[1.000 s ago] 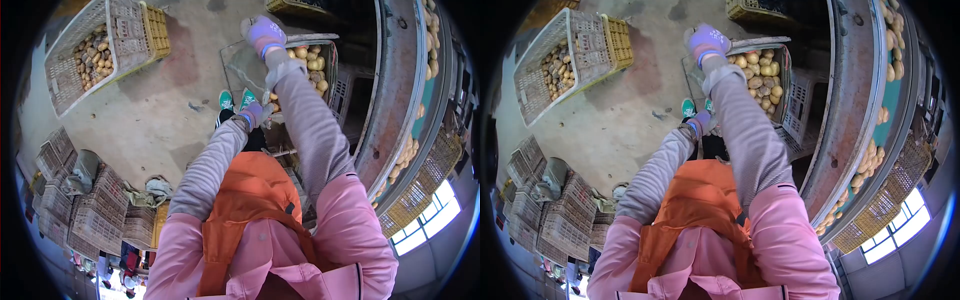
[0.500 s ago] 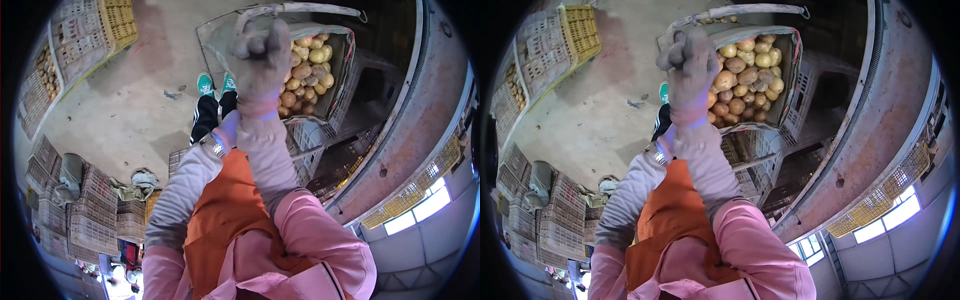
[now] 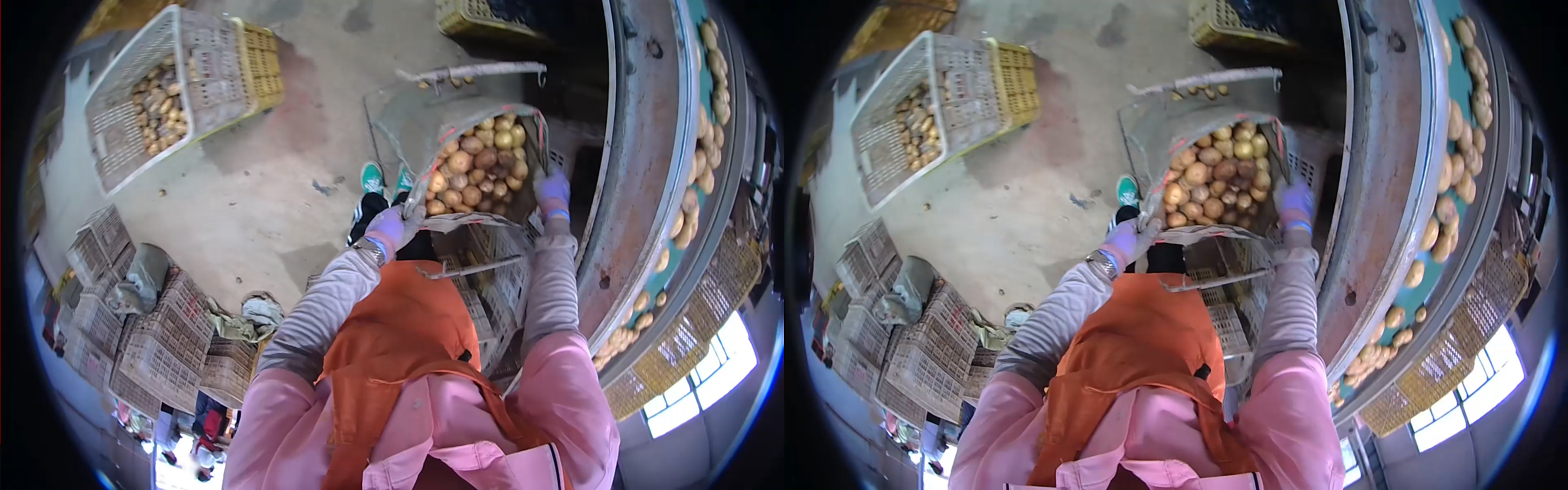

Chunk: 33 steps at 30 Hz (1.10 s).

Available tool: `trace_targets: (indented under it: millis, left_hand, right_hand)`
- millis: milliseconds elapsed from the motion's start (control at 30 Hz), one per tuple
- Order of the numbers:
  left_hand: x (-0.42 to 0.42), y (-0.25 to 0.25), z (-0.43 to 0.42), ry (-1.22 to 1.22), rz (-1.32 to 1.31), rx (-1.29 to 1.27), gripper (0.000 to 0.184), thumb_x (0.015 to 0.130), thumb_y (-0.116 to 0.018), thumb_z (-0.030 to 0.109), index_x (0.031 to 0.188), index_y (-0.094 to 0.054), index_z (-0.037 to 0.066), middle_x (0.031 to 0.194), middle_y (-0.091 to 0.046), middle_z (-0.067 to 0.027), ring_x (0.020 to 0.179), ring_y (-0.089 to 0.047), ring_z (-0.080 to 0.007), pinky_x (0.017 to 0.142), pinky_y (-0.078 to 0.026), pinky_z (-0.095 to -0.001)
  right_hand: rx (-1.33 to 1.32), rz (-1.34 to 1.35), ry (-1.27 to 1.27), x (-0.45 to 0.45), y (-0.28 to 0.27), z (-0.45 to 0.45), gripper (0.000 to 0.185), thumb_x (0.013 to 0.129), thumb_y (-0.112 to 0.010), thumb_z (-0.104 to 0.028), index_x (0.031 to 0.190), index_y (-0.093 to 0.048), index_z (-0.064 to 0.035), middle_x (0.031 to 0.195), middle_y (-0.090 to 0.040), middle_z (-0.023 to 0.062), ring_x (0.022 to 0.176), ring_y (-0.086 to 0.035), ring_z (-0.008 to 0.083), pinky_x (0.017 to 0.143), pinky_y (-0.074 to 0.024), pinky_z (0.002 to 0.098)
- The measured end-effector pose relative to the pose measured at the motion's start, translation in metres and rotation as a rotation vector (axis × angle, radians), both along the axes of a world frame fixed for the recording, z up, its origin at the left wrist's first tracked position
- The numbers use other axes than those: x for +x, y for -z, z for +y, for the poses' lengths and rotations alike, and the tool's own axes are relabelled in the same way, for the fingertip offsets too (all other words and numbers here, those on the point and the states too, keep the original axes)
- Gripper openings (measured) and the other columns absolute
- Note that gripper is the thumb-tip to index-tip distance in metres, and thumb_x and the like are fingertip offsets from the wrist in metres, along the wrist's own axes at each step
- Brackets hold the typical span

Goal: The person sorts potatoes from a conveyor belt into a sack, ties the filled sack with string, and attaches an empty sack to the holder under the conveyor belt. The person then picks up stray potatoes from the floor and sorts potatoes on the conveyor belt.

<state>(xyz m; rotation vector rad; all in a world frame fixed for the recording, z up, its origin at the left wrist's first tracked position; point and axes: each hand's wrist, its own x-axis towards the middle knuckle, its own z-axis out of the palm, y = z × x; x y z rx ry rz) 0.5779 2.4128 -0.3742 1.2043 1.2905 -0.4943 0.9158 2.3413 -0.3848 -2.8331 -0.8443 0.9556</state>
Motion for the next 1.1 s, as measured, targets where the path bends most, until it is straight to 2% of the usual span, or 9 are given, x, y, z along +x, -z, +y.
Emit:
trace_targets:
  millis: [100, 200, 367, 433, 467, 600, 933, 1033, 1100]
  left_hand:
    - [0.009, -0.026, 0.029, -0.053, 0.018, 0.231, 0.062, 0.08, -0.064, 0.044, 0.121, -0.049, 0.0, 0.102, -0.063, -0.0174, 0.098, -0.061, -0.0281, 0.085, -0.046, -0.0348]
    - [0.03, -0.012, 0.04, -0.159, -0.076, 0.447, 0.07, 0.077, -0.068, 0.041, 0.128, -0.042, 0.0, 0.11, -0.06, -0.0211, 0.105, -0.059, -0.0309, 0.089, -0.045, -0.0356]
    - [0.06, -0.039, 0.071, 0.103, -0.016, 0.313, 0.062, 0.079, -0.064, 0.037, 0.128, -0.045, 0.004, 0.114, -0.059, -0.0215, 0.107, -0.056, -0.0359, 0.091, -0.044, -0.0394]
    - [0.054, -0.019, 0.072, 0.21, 0.145, 0.27, 0.057, 0.082, -0.059, 0.041, 0.125, -0.049, 0.006, 0.113, -0.059, -0.0201, 0.106, -0.056, -0.0368, 0.09, -0.044, -0.0401]
    - [0.05, -0.021, 0.08, 0.25, 0.183, 0.172, 0.055, 0.083, -0.055, 0.045, 0.121, -0.052, 0.005, 0.112, -0.059, -0.021, 0.106, -0.055, -0.0371, 0.09, -0.044, -0.0408]
    - [0.023, 0.01, 0.062, 0.638, -0.009, 0.355, 0.042, 0.078, -0.064, 0.038, 0.102, -0.062, 0.004, 0.099, -0.063, -0.0201, 0.095, -0.06, -0.0348, 0.081, -0.048, -0.0404]
    - [0.005, -0.022, 0.026, 0.521, -0.176, 0.213, 0.016, 0.062, -0.077, 0.018, 0.075, -0.071, 0.011, 0.078, -0.068, -0.01, 0.072, -0.065, -0.0272, 0.061, -0.053, -0.0401]
    - [-0.022, -0.085, 0.035, 0.506, 0.121, 0.174, 0.015, 0.062, -0.077, 0.02, 0.073, -0.072, 0.011, 0.073, -0.067, -0.0103, 0.067, -0.064, -0.0236, 0.054, -0.052, -0.0413]
    - [-0.035, 0.038, -0.021, 0.535, 0.086, 0.315, 0.018, 0.063, -0.076, 0.02, 0.079, -0.074, 0.013, 0.076, -0.068, -0.0085, 0.072, -0.065, -0.0254, 0.056, -0.053, -0.0409]
  right_hand:
    - [-0.084, 0.037, -0.049, 0.002, -0.008, -0.006, 0.035, 0.079, -0.056, -0.024, 0.11, -0.062, -0.0083, 0.098, -0.062, 0.0252, 0.095, -0.059, 0.0418, 0.082, -0.0474, 0.0452]
    - [-0.168, 0.134, -0.077, 0.014, -0.004, -0.003, 0.039, 0.078, -0.057, -0.023, 0.115, -0.059, -0.0092, 0.101, -0.062, 0.0246, 0.098, -0.059, 0.0397, 0.084, -0.0473, 0.0442]
    - [-0.133, 0.123, -0.051, 0.022, -0.015, 0.025, 0.058, 0.074, -0.057, -0.014, 0.13, -0.046, -0.0088, 0.111, -0.06, 0.0245, 0.106, -0.057, 0.0364, 0.09, -0.0462, 0.0407]
    - [-0.051, 0.162, -0.008, 0.026, 0.027, 0.02, 0.064, 0.071, -0.056, -0.012, 0.133, -0.042, -0.0084, 0.114, -0.058, 0.0259, 0.108, -0.055, 0.0382, 0.092, -0.045, 0.0399]
    - [-0.008, 0.045, -0.058, 0.033, 0.068, 0.004, 0.046, 0.072, -0.057, -0.014, 0.117, -0.059, -0.0082, 0.102, -0.064, 0.0222, 0.101, -0.061, 0.0359, 0.085, -0.0493, 0.0398]
    - [-0.004, 0.014, -0.215, 0.019, 0.051, 0.008, 0.042, 0.072, -0.057, -0.015, 0.114, -0.06, -0.0085, 0.099, -0.065, 0.0211, 0.099, -0.061, 0.0352, 0.083, -0.0498, 0.0397]
    - [-0.279, -0.019, -0.804, -0.031, 0.01, -0.021, 0.033, 0.073, -0.056, -0.016, 0.104, -0.064, -0.0092, 0.093, -0.066, 0.0183, 0.094, -0.063, 0.0335, 0.079, -0.0509, 0.0395]
    - [-0.394, -0.009, -1.056, -0.06, -0.007, -0.022, 0.03, 0.074, -0.056, -0.017, 0.101, -0.065, -0.0095, 0.091, -0.067, 0.0175, 0.093, -0.064, 0.033, 0.078, -0.0513, 0.0394]
    - [-0.462, 0.012, -1.236, -0.086, -0.02, -0.014, 0.029, 0.074, -0.056, -0.017, 0.099, -0.066, -0.0096, 0.09, -0.067, 0.017, 0.092, -0.064, 0.0327, 0.077, -0.0515, 0.0393]
